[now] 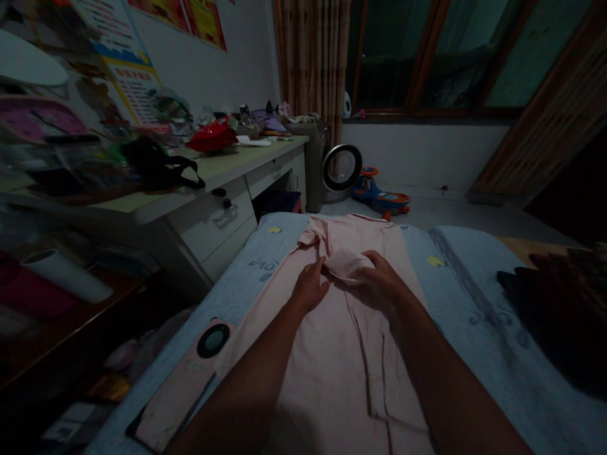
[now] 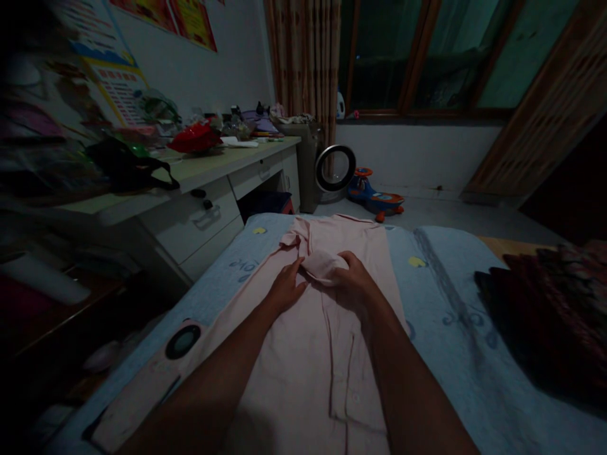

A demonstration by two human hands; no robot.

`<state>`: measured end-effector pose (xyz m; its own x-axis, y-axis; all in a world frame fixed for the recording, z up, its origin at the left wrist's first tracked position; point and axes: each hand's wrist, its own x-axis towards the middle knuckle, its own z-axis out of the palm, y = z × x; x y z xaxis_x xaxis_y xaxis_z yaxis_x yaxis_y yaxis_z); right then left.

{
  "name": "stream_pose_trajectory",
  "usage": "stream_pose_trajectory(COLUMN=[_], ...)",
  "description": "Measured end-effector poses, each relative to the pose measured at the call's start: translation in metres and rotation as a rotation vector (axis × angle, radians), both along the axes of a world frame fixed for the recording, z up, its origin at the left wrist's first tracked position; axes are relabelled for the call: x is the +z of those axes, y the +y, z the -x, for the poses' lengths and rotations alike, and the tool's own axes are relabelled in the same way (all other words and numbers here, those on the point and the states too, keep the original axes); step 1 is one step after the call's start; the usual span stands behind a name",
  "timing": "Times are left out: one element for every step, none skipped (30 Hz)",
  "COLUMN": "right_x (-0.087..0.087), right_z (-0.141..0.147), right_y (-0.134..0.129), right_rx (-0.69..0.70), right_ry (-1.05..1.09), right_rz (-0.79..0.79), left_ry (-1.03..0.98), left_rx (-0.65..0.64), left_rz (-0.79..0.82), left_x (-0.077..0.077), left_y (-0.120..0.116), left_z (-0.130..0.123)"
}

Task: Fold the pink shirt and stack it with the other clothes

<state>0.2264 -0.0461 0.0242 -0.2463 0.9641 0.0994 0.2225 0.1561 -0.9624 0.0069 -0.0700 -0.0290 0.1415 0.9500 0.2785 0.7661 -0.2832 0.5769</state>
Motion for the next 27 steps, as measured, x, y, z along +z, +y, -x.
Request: stream_pose_trajectory(right_x=[0.003, 0.006, 0.009, 0.011, 0.013, 0.014, 0.015, 0.016, 0.016, 0.015, 0.014, 0.012, 0.009, 0.006, 0.002, -0.002, -0.006, -0.010, -0.013, -0.016, -0.019, -0.020, -0.021, -0.022, -0.023, -0.023, -0.023], right_z=[-0.002, -0.005, -0.008, -0.011, -0.015, -0.020, -0.025, -0.031, -0.037, -0.044, -0.051, -0.057, -0.064, -0.070, -0.075, -0.079, -0.083, -0.086, -0.088, -0.089, -0.090, -0.090, -0.091, -0.092, -0.093, -0.094, -0.095], right_y=[0.000, 0.000, 0.000, 0.001, 0.002, 0.004, 0.005, 0.007, 0.010, 0.013, 0.016, 0.019, 0.022, 0.024, 0.027, 0.029, 0.031, 0.033, 0.034, 0.034, 0.034, 0.034, 0.034, 0.034, 0.034, 0.034, 0.033], right_rx=[0.010, 0.011, 0.013, 0.010, 0.005, -0.006, -0.026, -0.055, -0.091, -0.133, -0.174, -0.219, -0.272, -0.336, -0.407, -0.476, -0.541, -0.596, -0.634, -0.656, -0.668, -0.675, -0.675, -0.663, -0.644, -0.630, -0.619], right_ry=[0.106, 0.212, 0.299, 0.357, 0.402, 0.445, 0.487, 0.530, 0.571, 0.612, 0.648, 0.681, 0.710, 0.733, 0.747, 0.745, 0.728, 0.697, 0.659, 0.620, 0.589, 0.568, 0.555, 0.545, 0.533, 0.515, 0.494], right_rz=[0.074, 0.143, 0.193, 0.213, 0.210, 0.194, 0.172, 0.148, 0.125, 0.103, 0.085, 0.071, 0.062, 0.057, 0.057, 0.064, 0.081, 0.109, 0.144, 0.177, 0.201, 0.214, 0.217, 0.216, 0.217, 0.227, 0.236], left_ry=[0.012, 0.025, 0.039, 0.051, 0.063, 0.074, 0.085, 0.096, 0.107, 0.118, 0.127, 0.133, 0.137, 0.142, 0.146, 0.154, 0.164, 0.177, 0.191, 0.204, 0.217, 0.229, 0.243, 0.258, 0.274, 0.292, 0.314], left_rx=[-0.007, -0.017, -0.027, -0.036, -0.042, -0.047, -0.051, -0.054, -0.056, -0.058, -0.062, -0.062, -0.060, -0.058, -0.053, -0.046, -0.036, -0.028, -0.026, -0.030, -0.038, -0.046, -0.043, -0.025, 0.012, 0.065, 0.125], left_rz=[-0.007, -0.016, -0.024, -0.028, -0.029, -0.027, -0.028, -0.032, -0.038, -0.046, -0.053, -0.057, -0.056, -0.053, -0.048, -0.045, -0.042, -0.042, -0.039, -0.032, -0.020, -0.008, -0.001, -0.002, -0.012, -0.024, -0.031], left_x=[0.000, -0.001, -0.001, -0.001, 0.000, 0.000, 0.000, 0.000, 0.000, 0.001, 0.001, 0.001, 0.002, 0.002, 0.002, 0.002, 0.003, 0.003, 0.004, 0.005, 0.006, 0.008, 0.011, 0.015, 0.019, 0.023, 0.027], left_y=[0.000, 0.000, 0.000, 0.001, 0.001, 0.001, 0.001, 0.001, 0.001, 0.001, 0.001, 0.000, 0.000, -0.001, -0.001, -0.002, -0.002, -0.002, -0.002, -0.003, -0.004, -0.005, -0.007, -0.009, -0.012, -0.016, -0.019], left_z=[0.000, 0.000, 0.000, 0.000, 0.000, 0.000, 0.000, 0.000, 0.000, 0.000, 0.000, 0.000, 0.000, 0.000, -0.001, -0.002, -0.003, -0.005, -0.005, -0.006, -0.005, -0.003, 0.001, 0.006, 0.013, 0.021, 0.029])
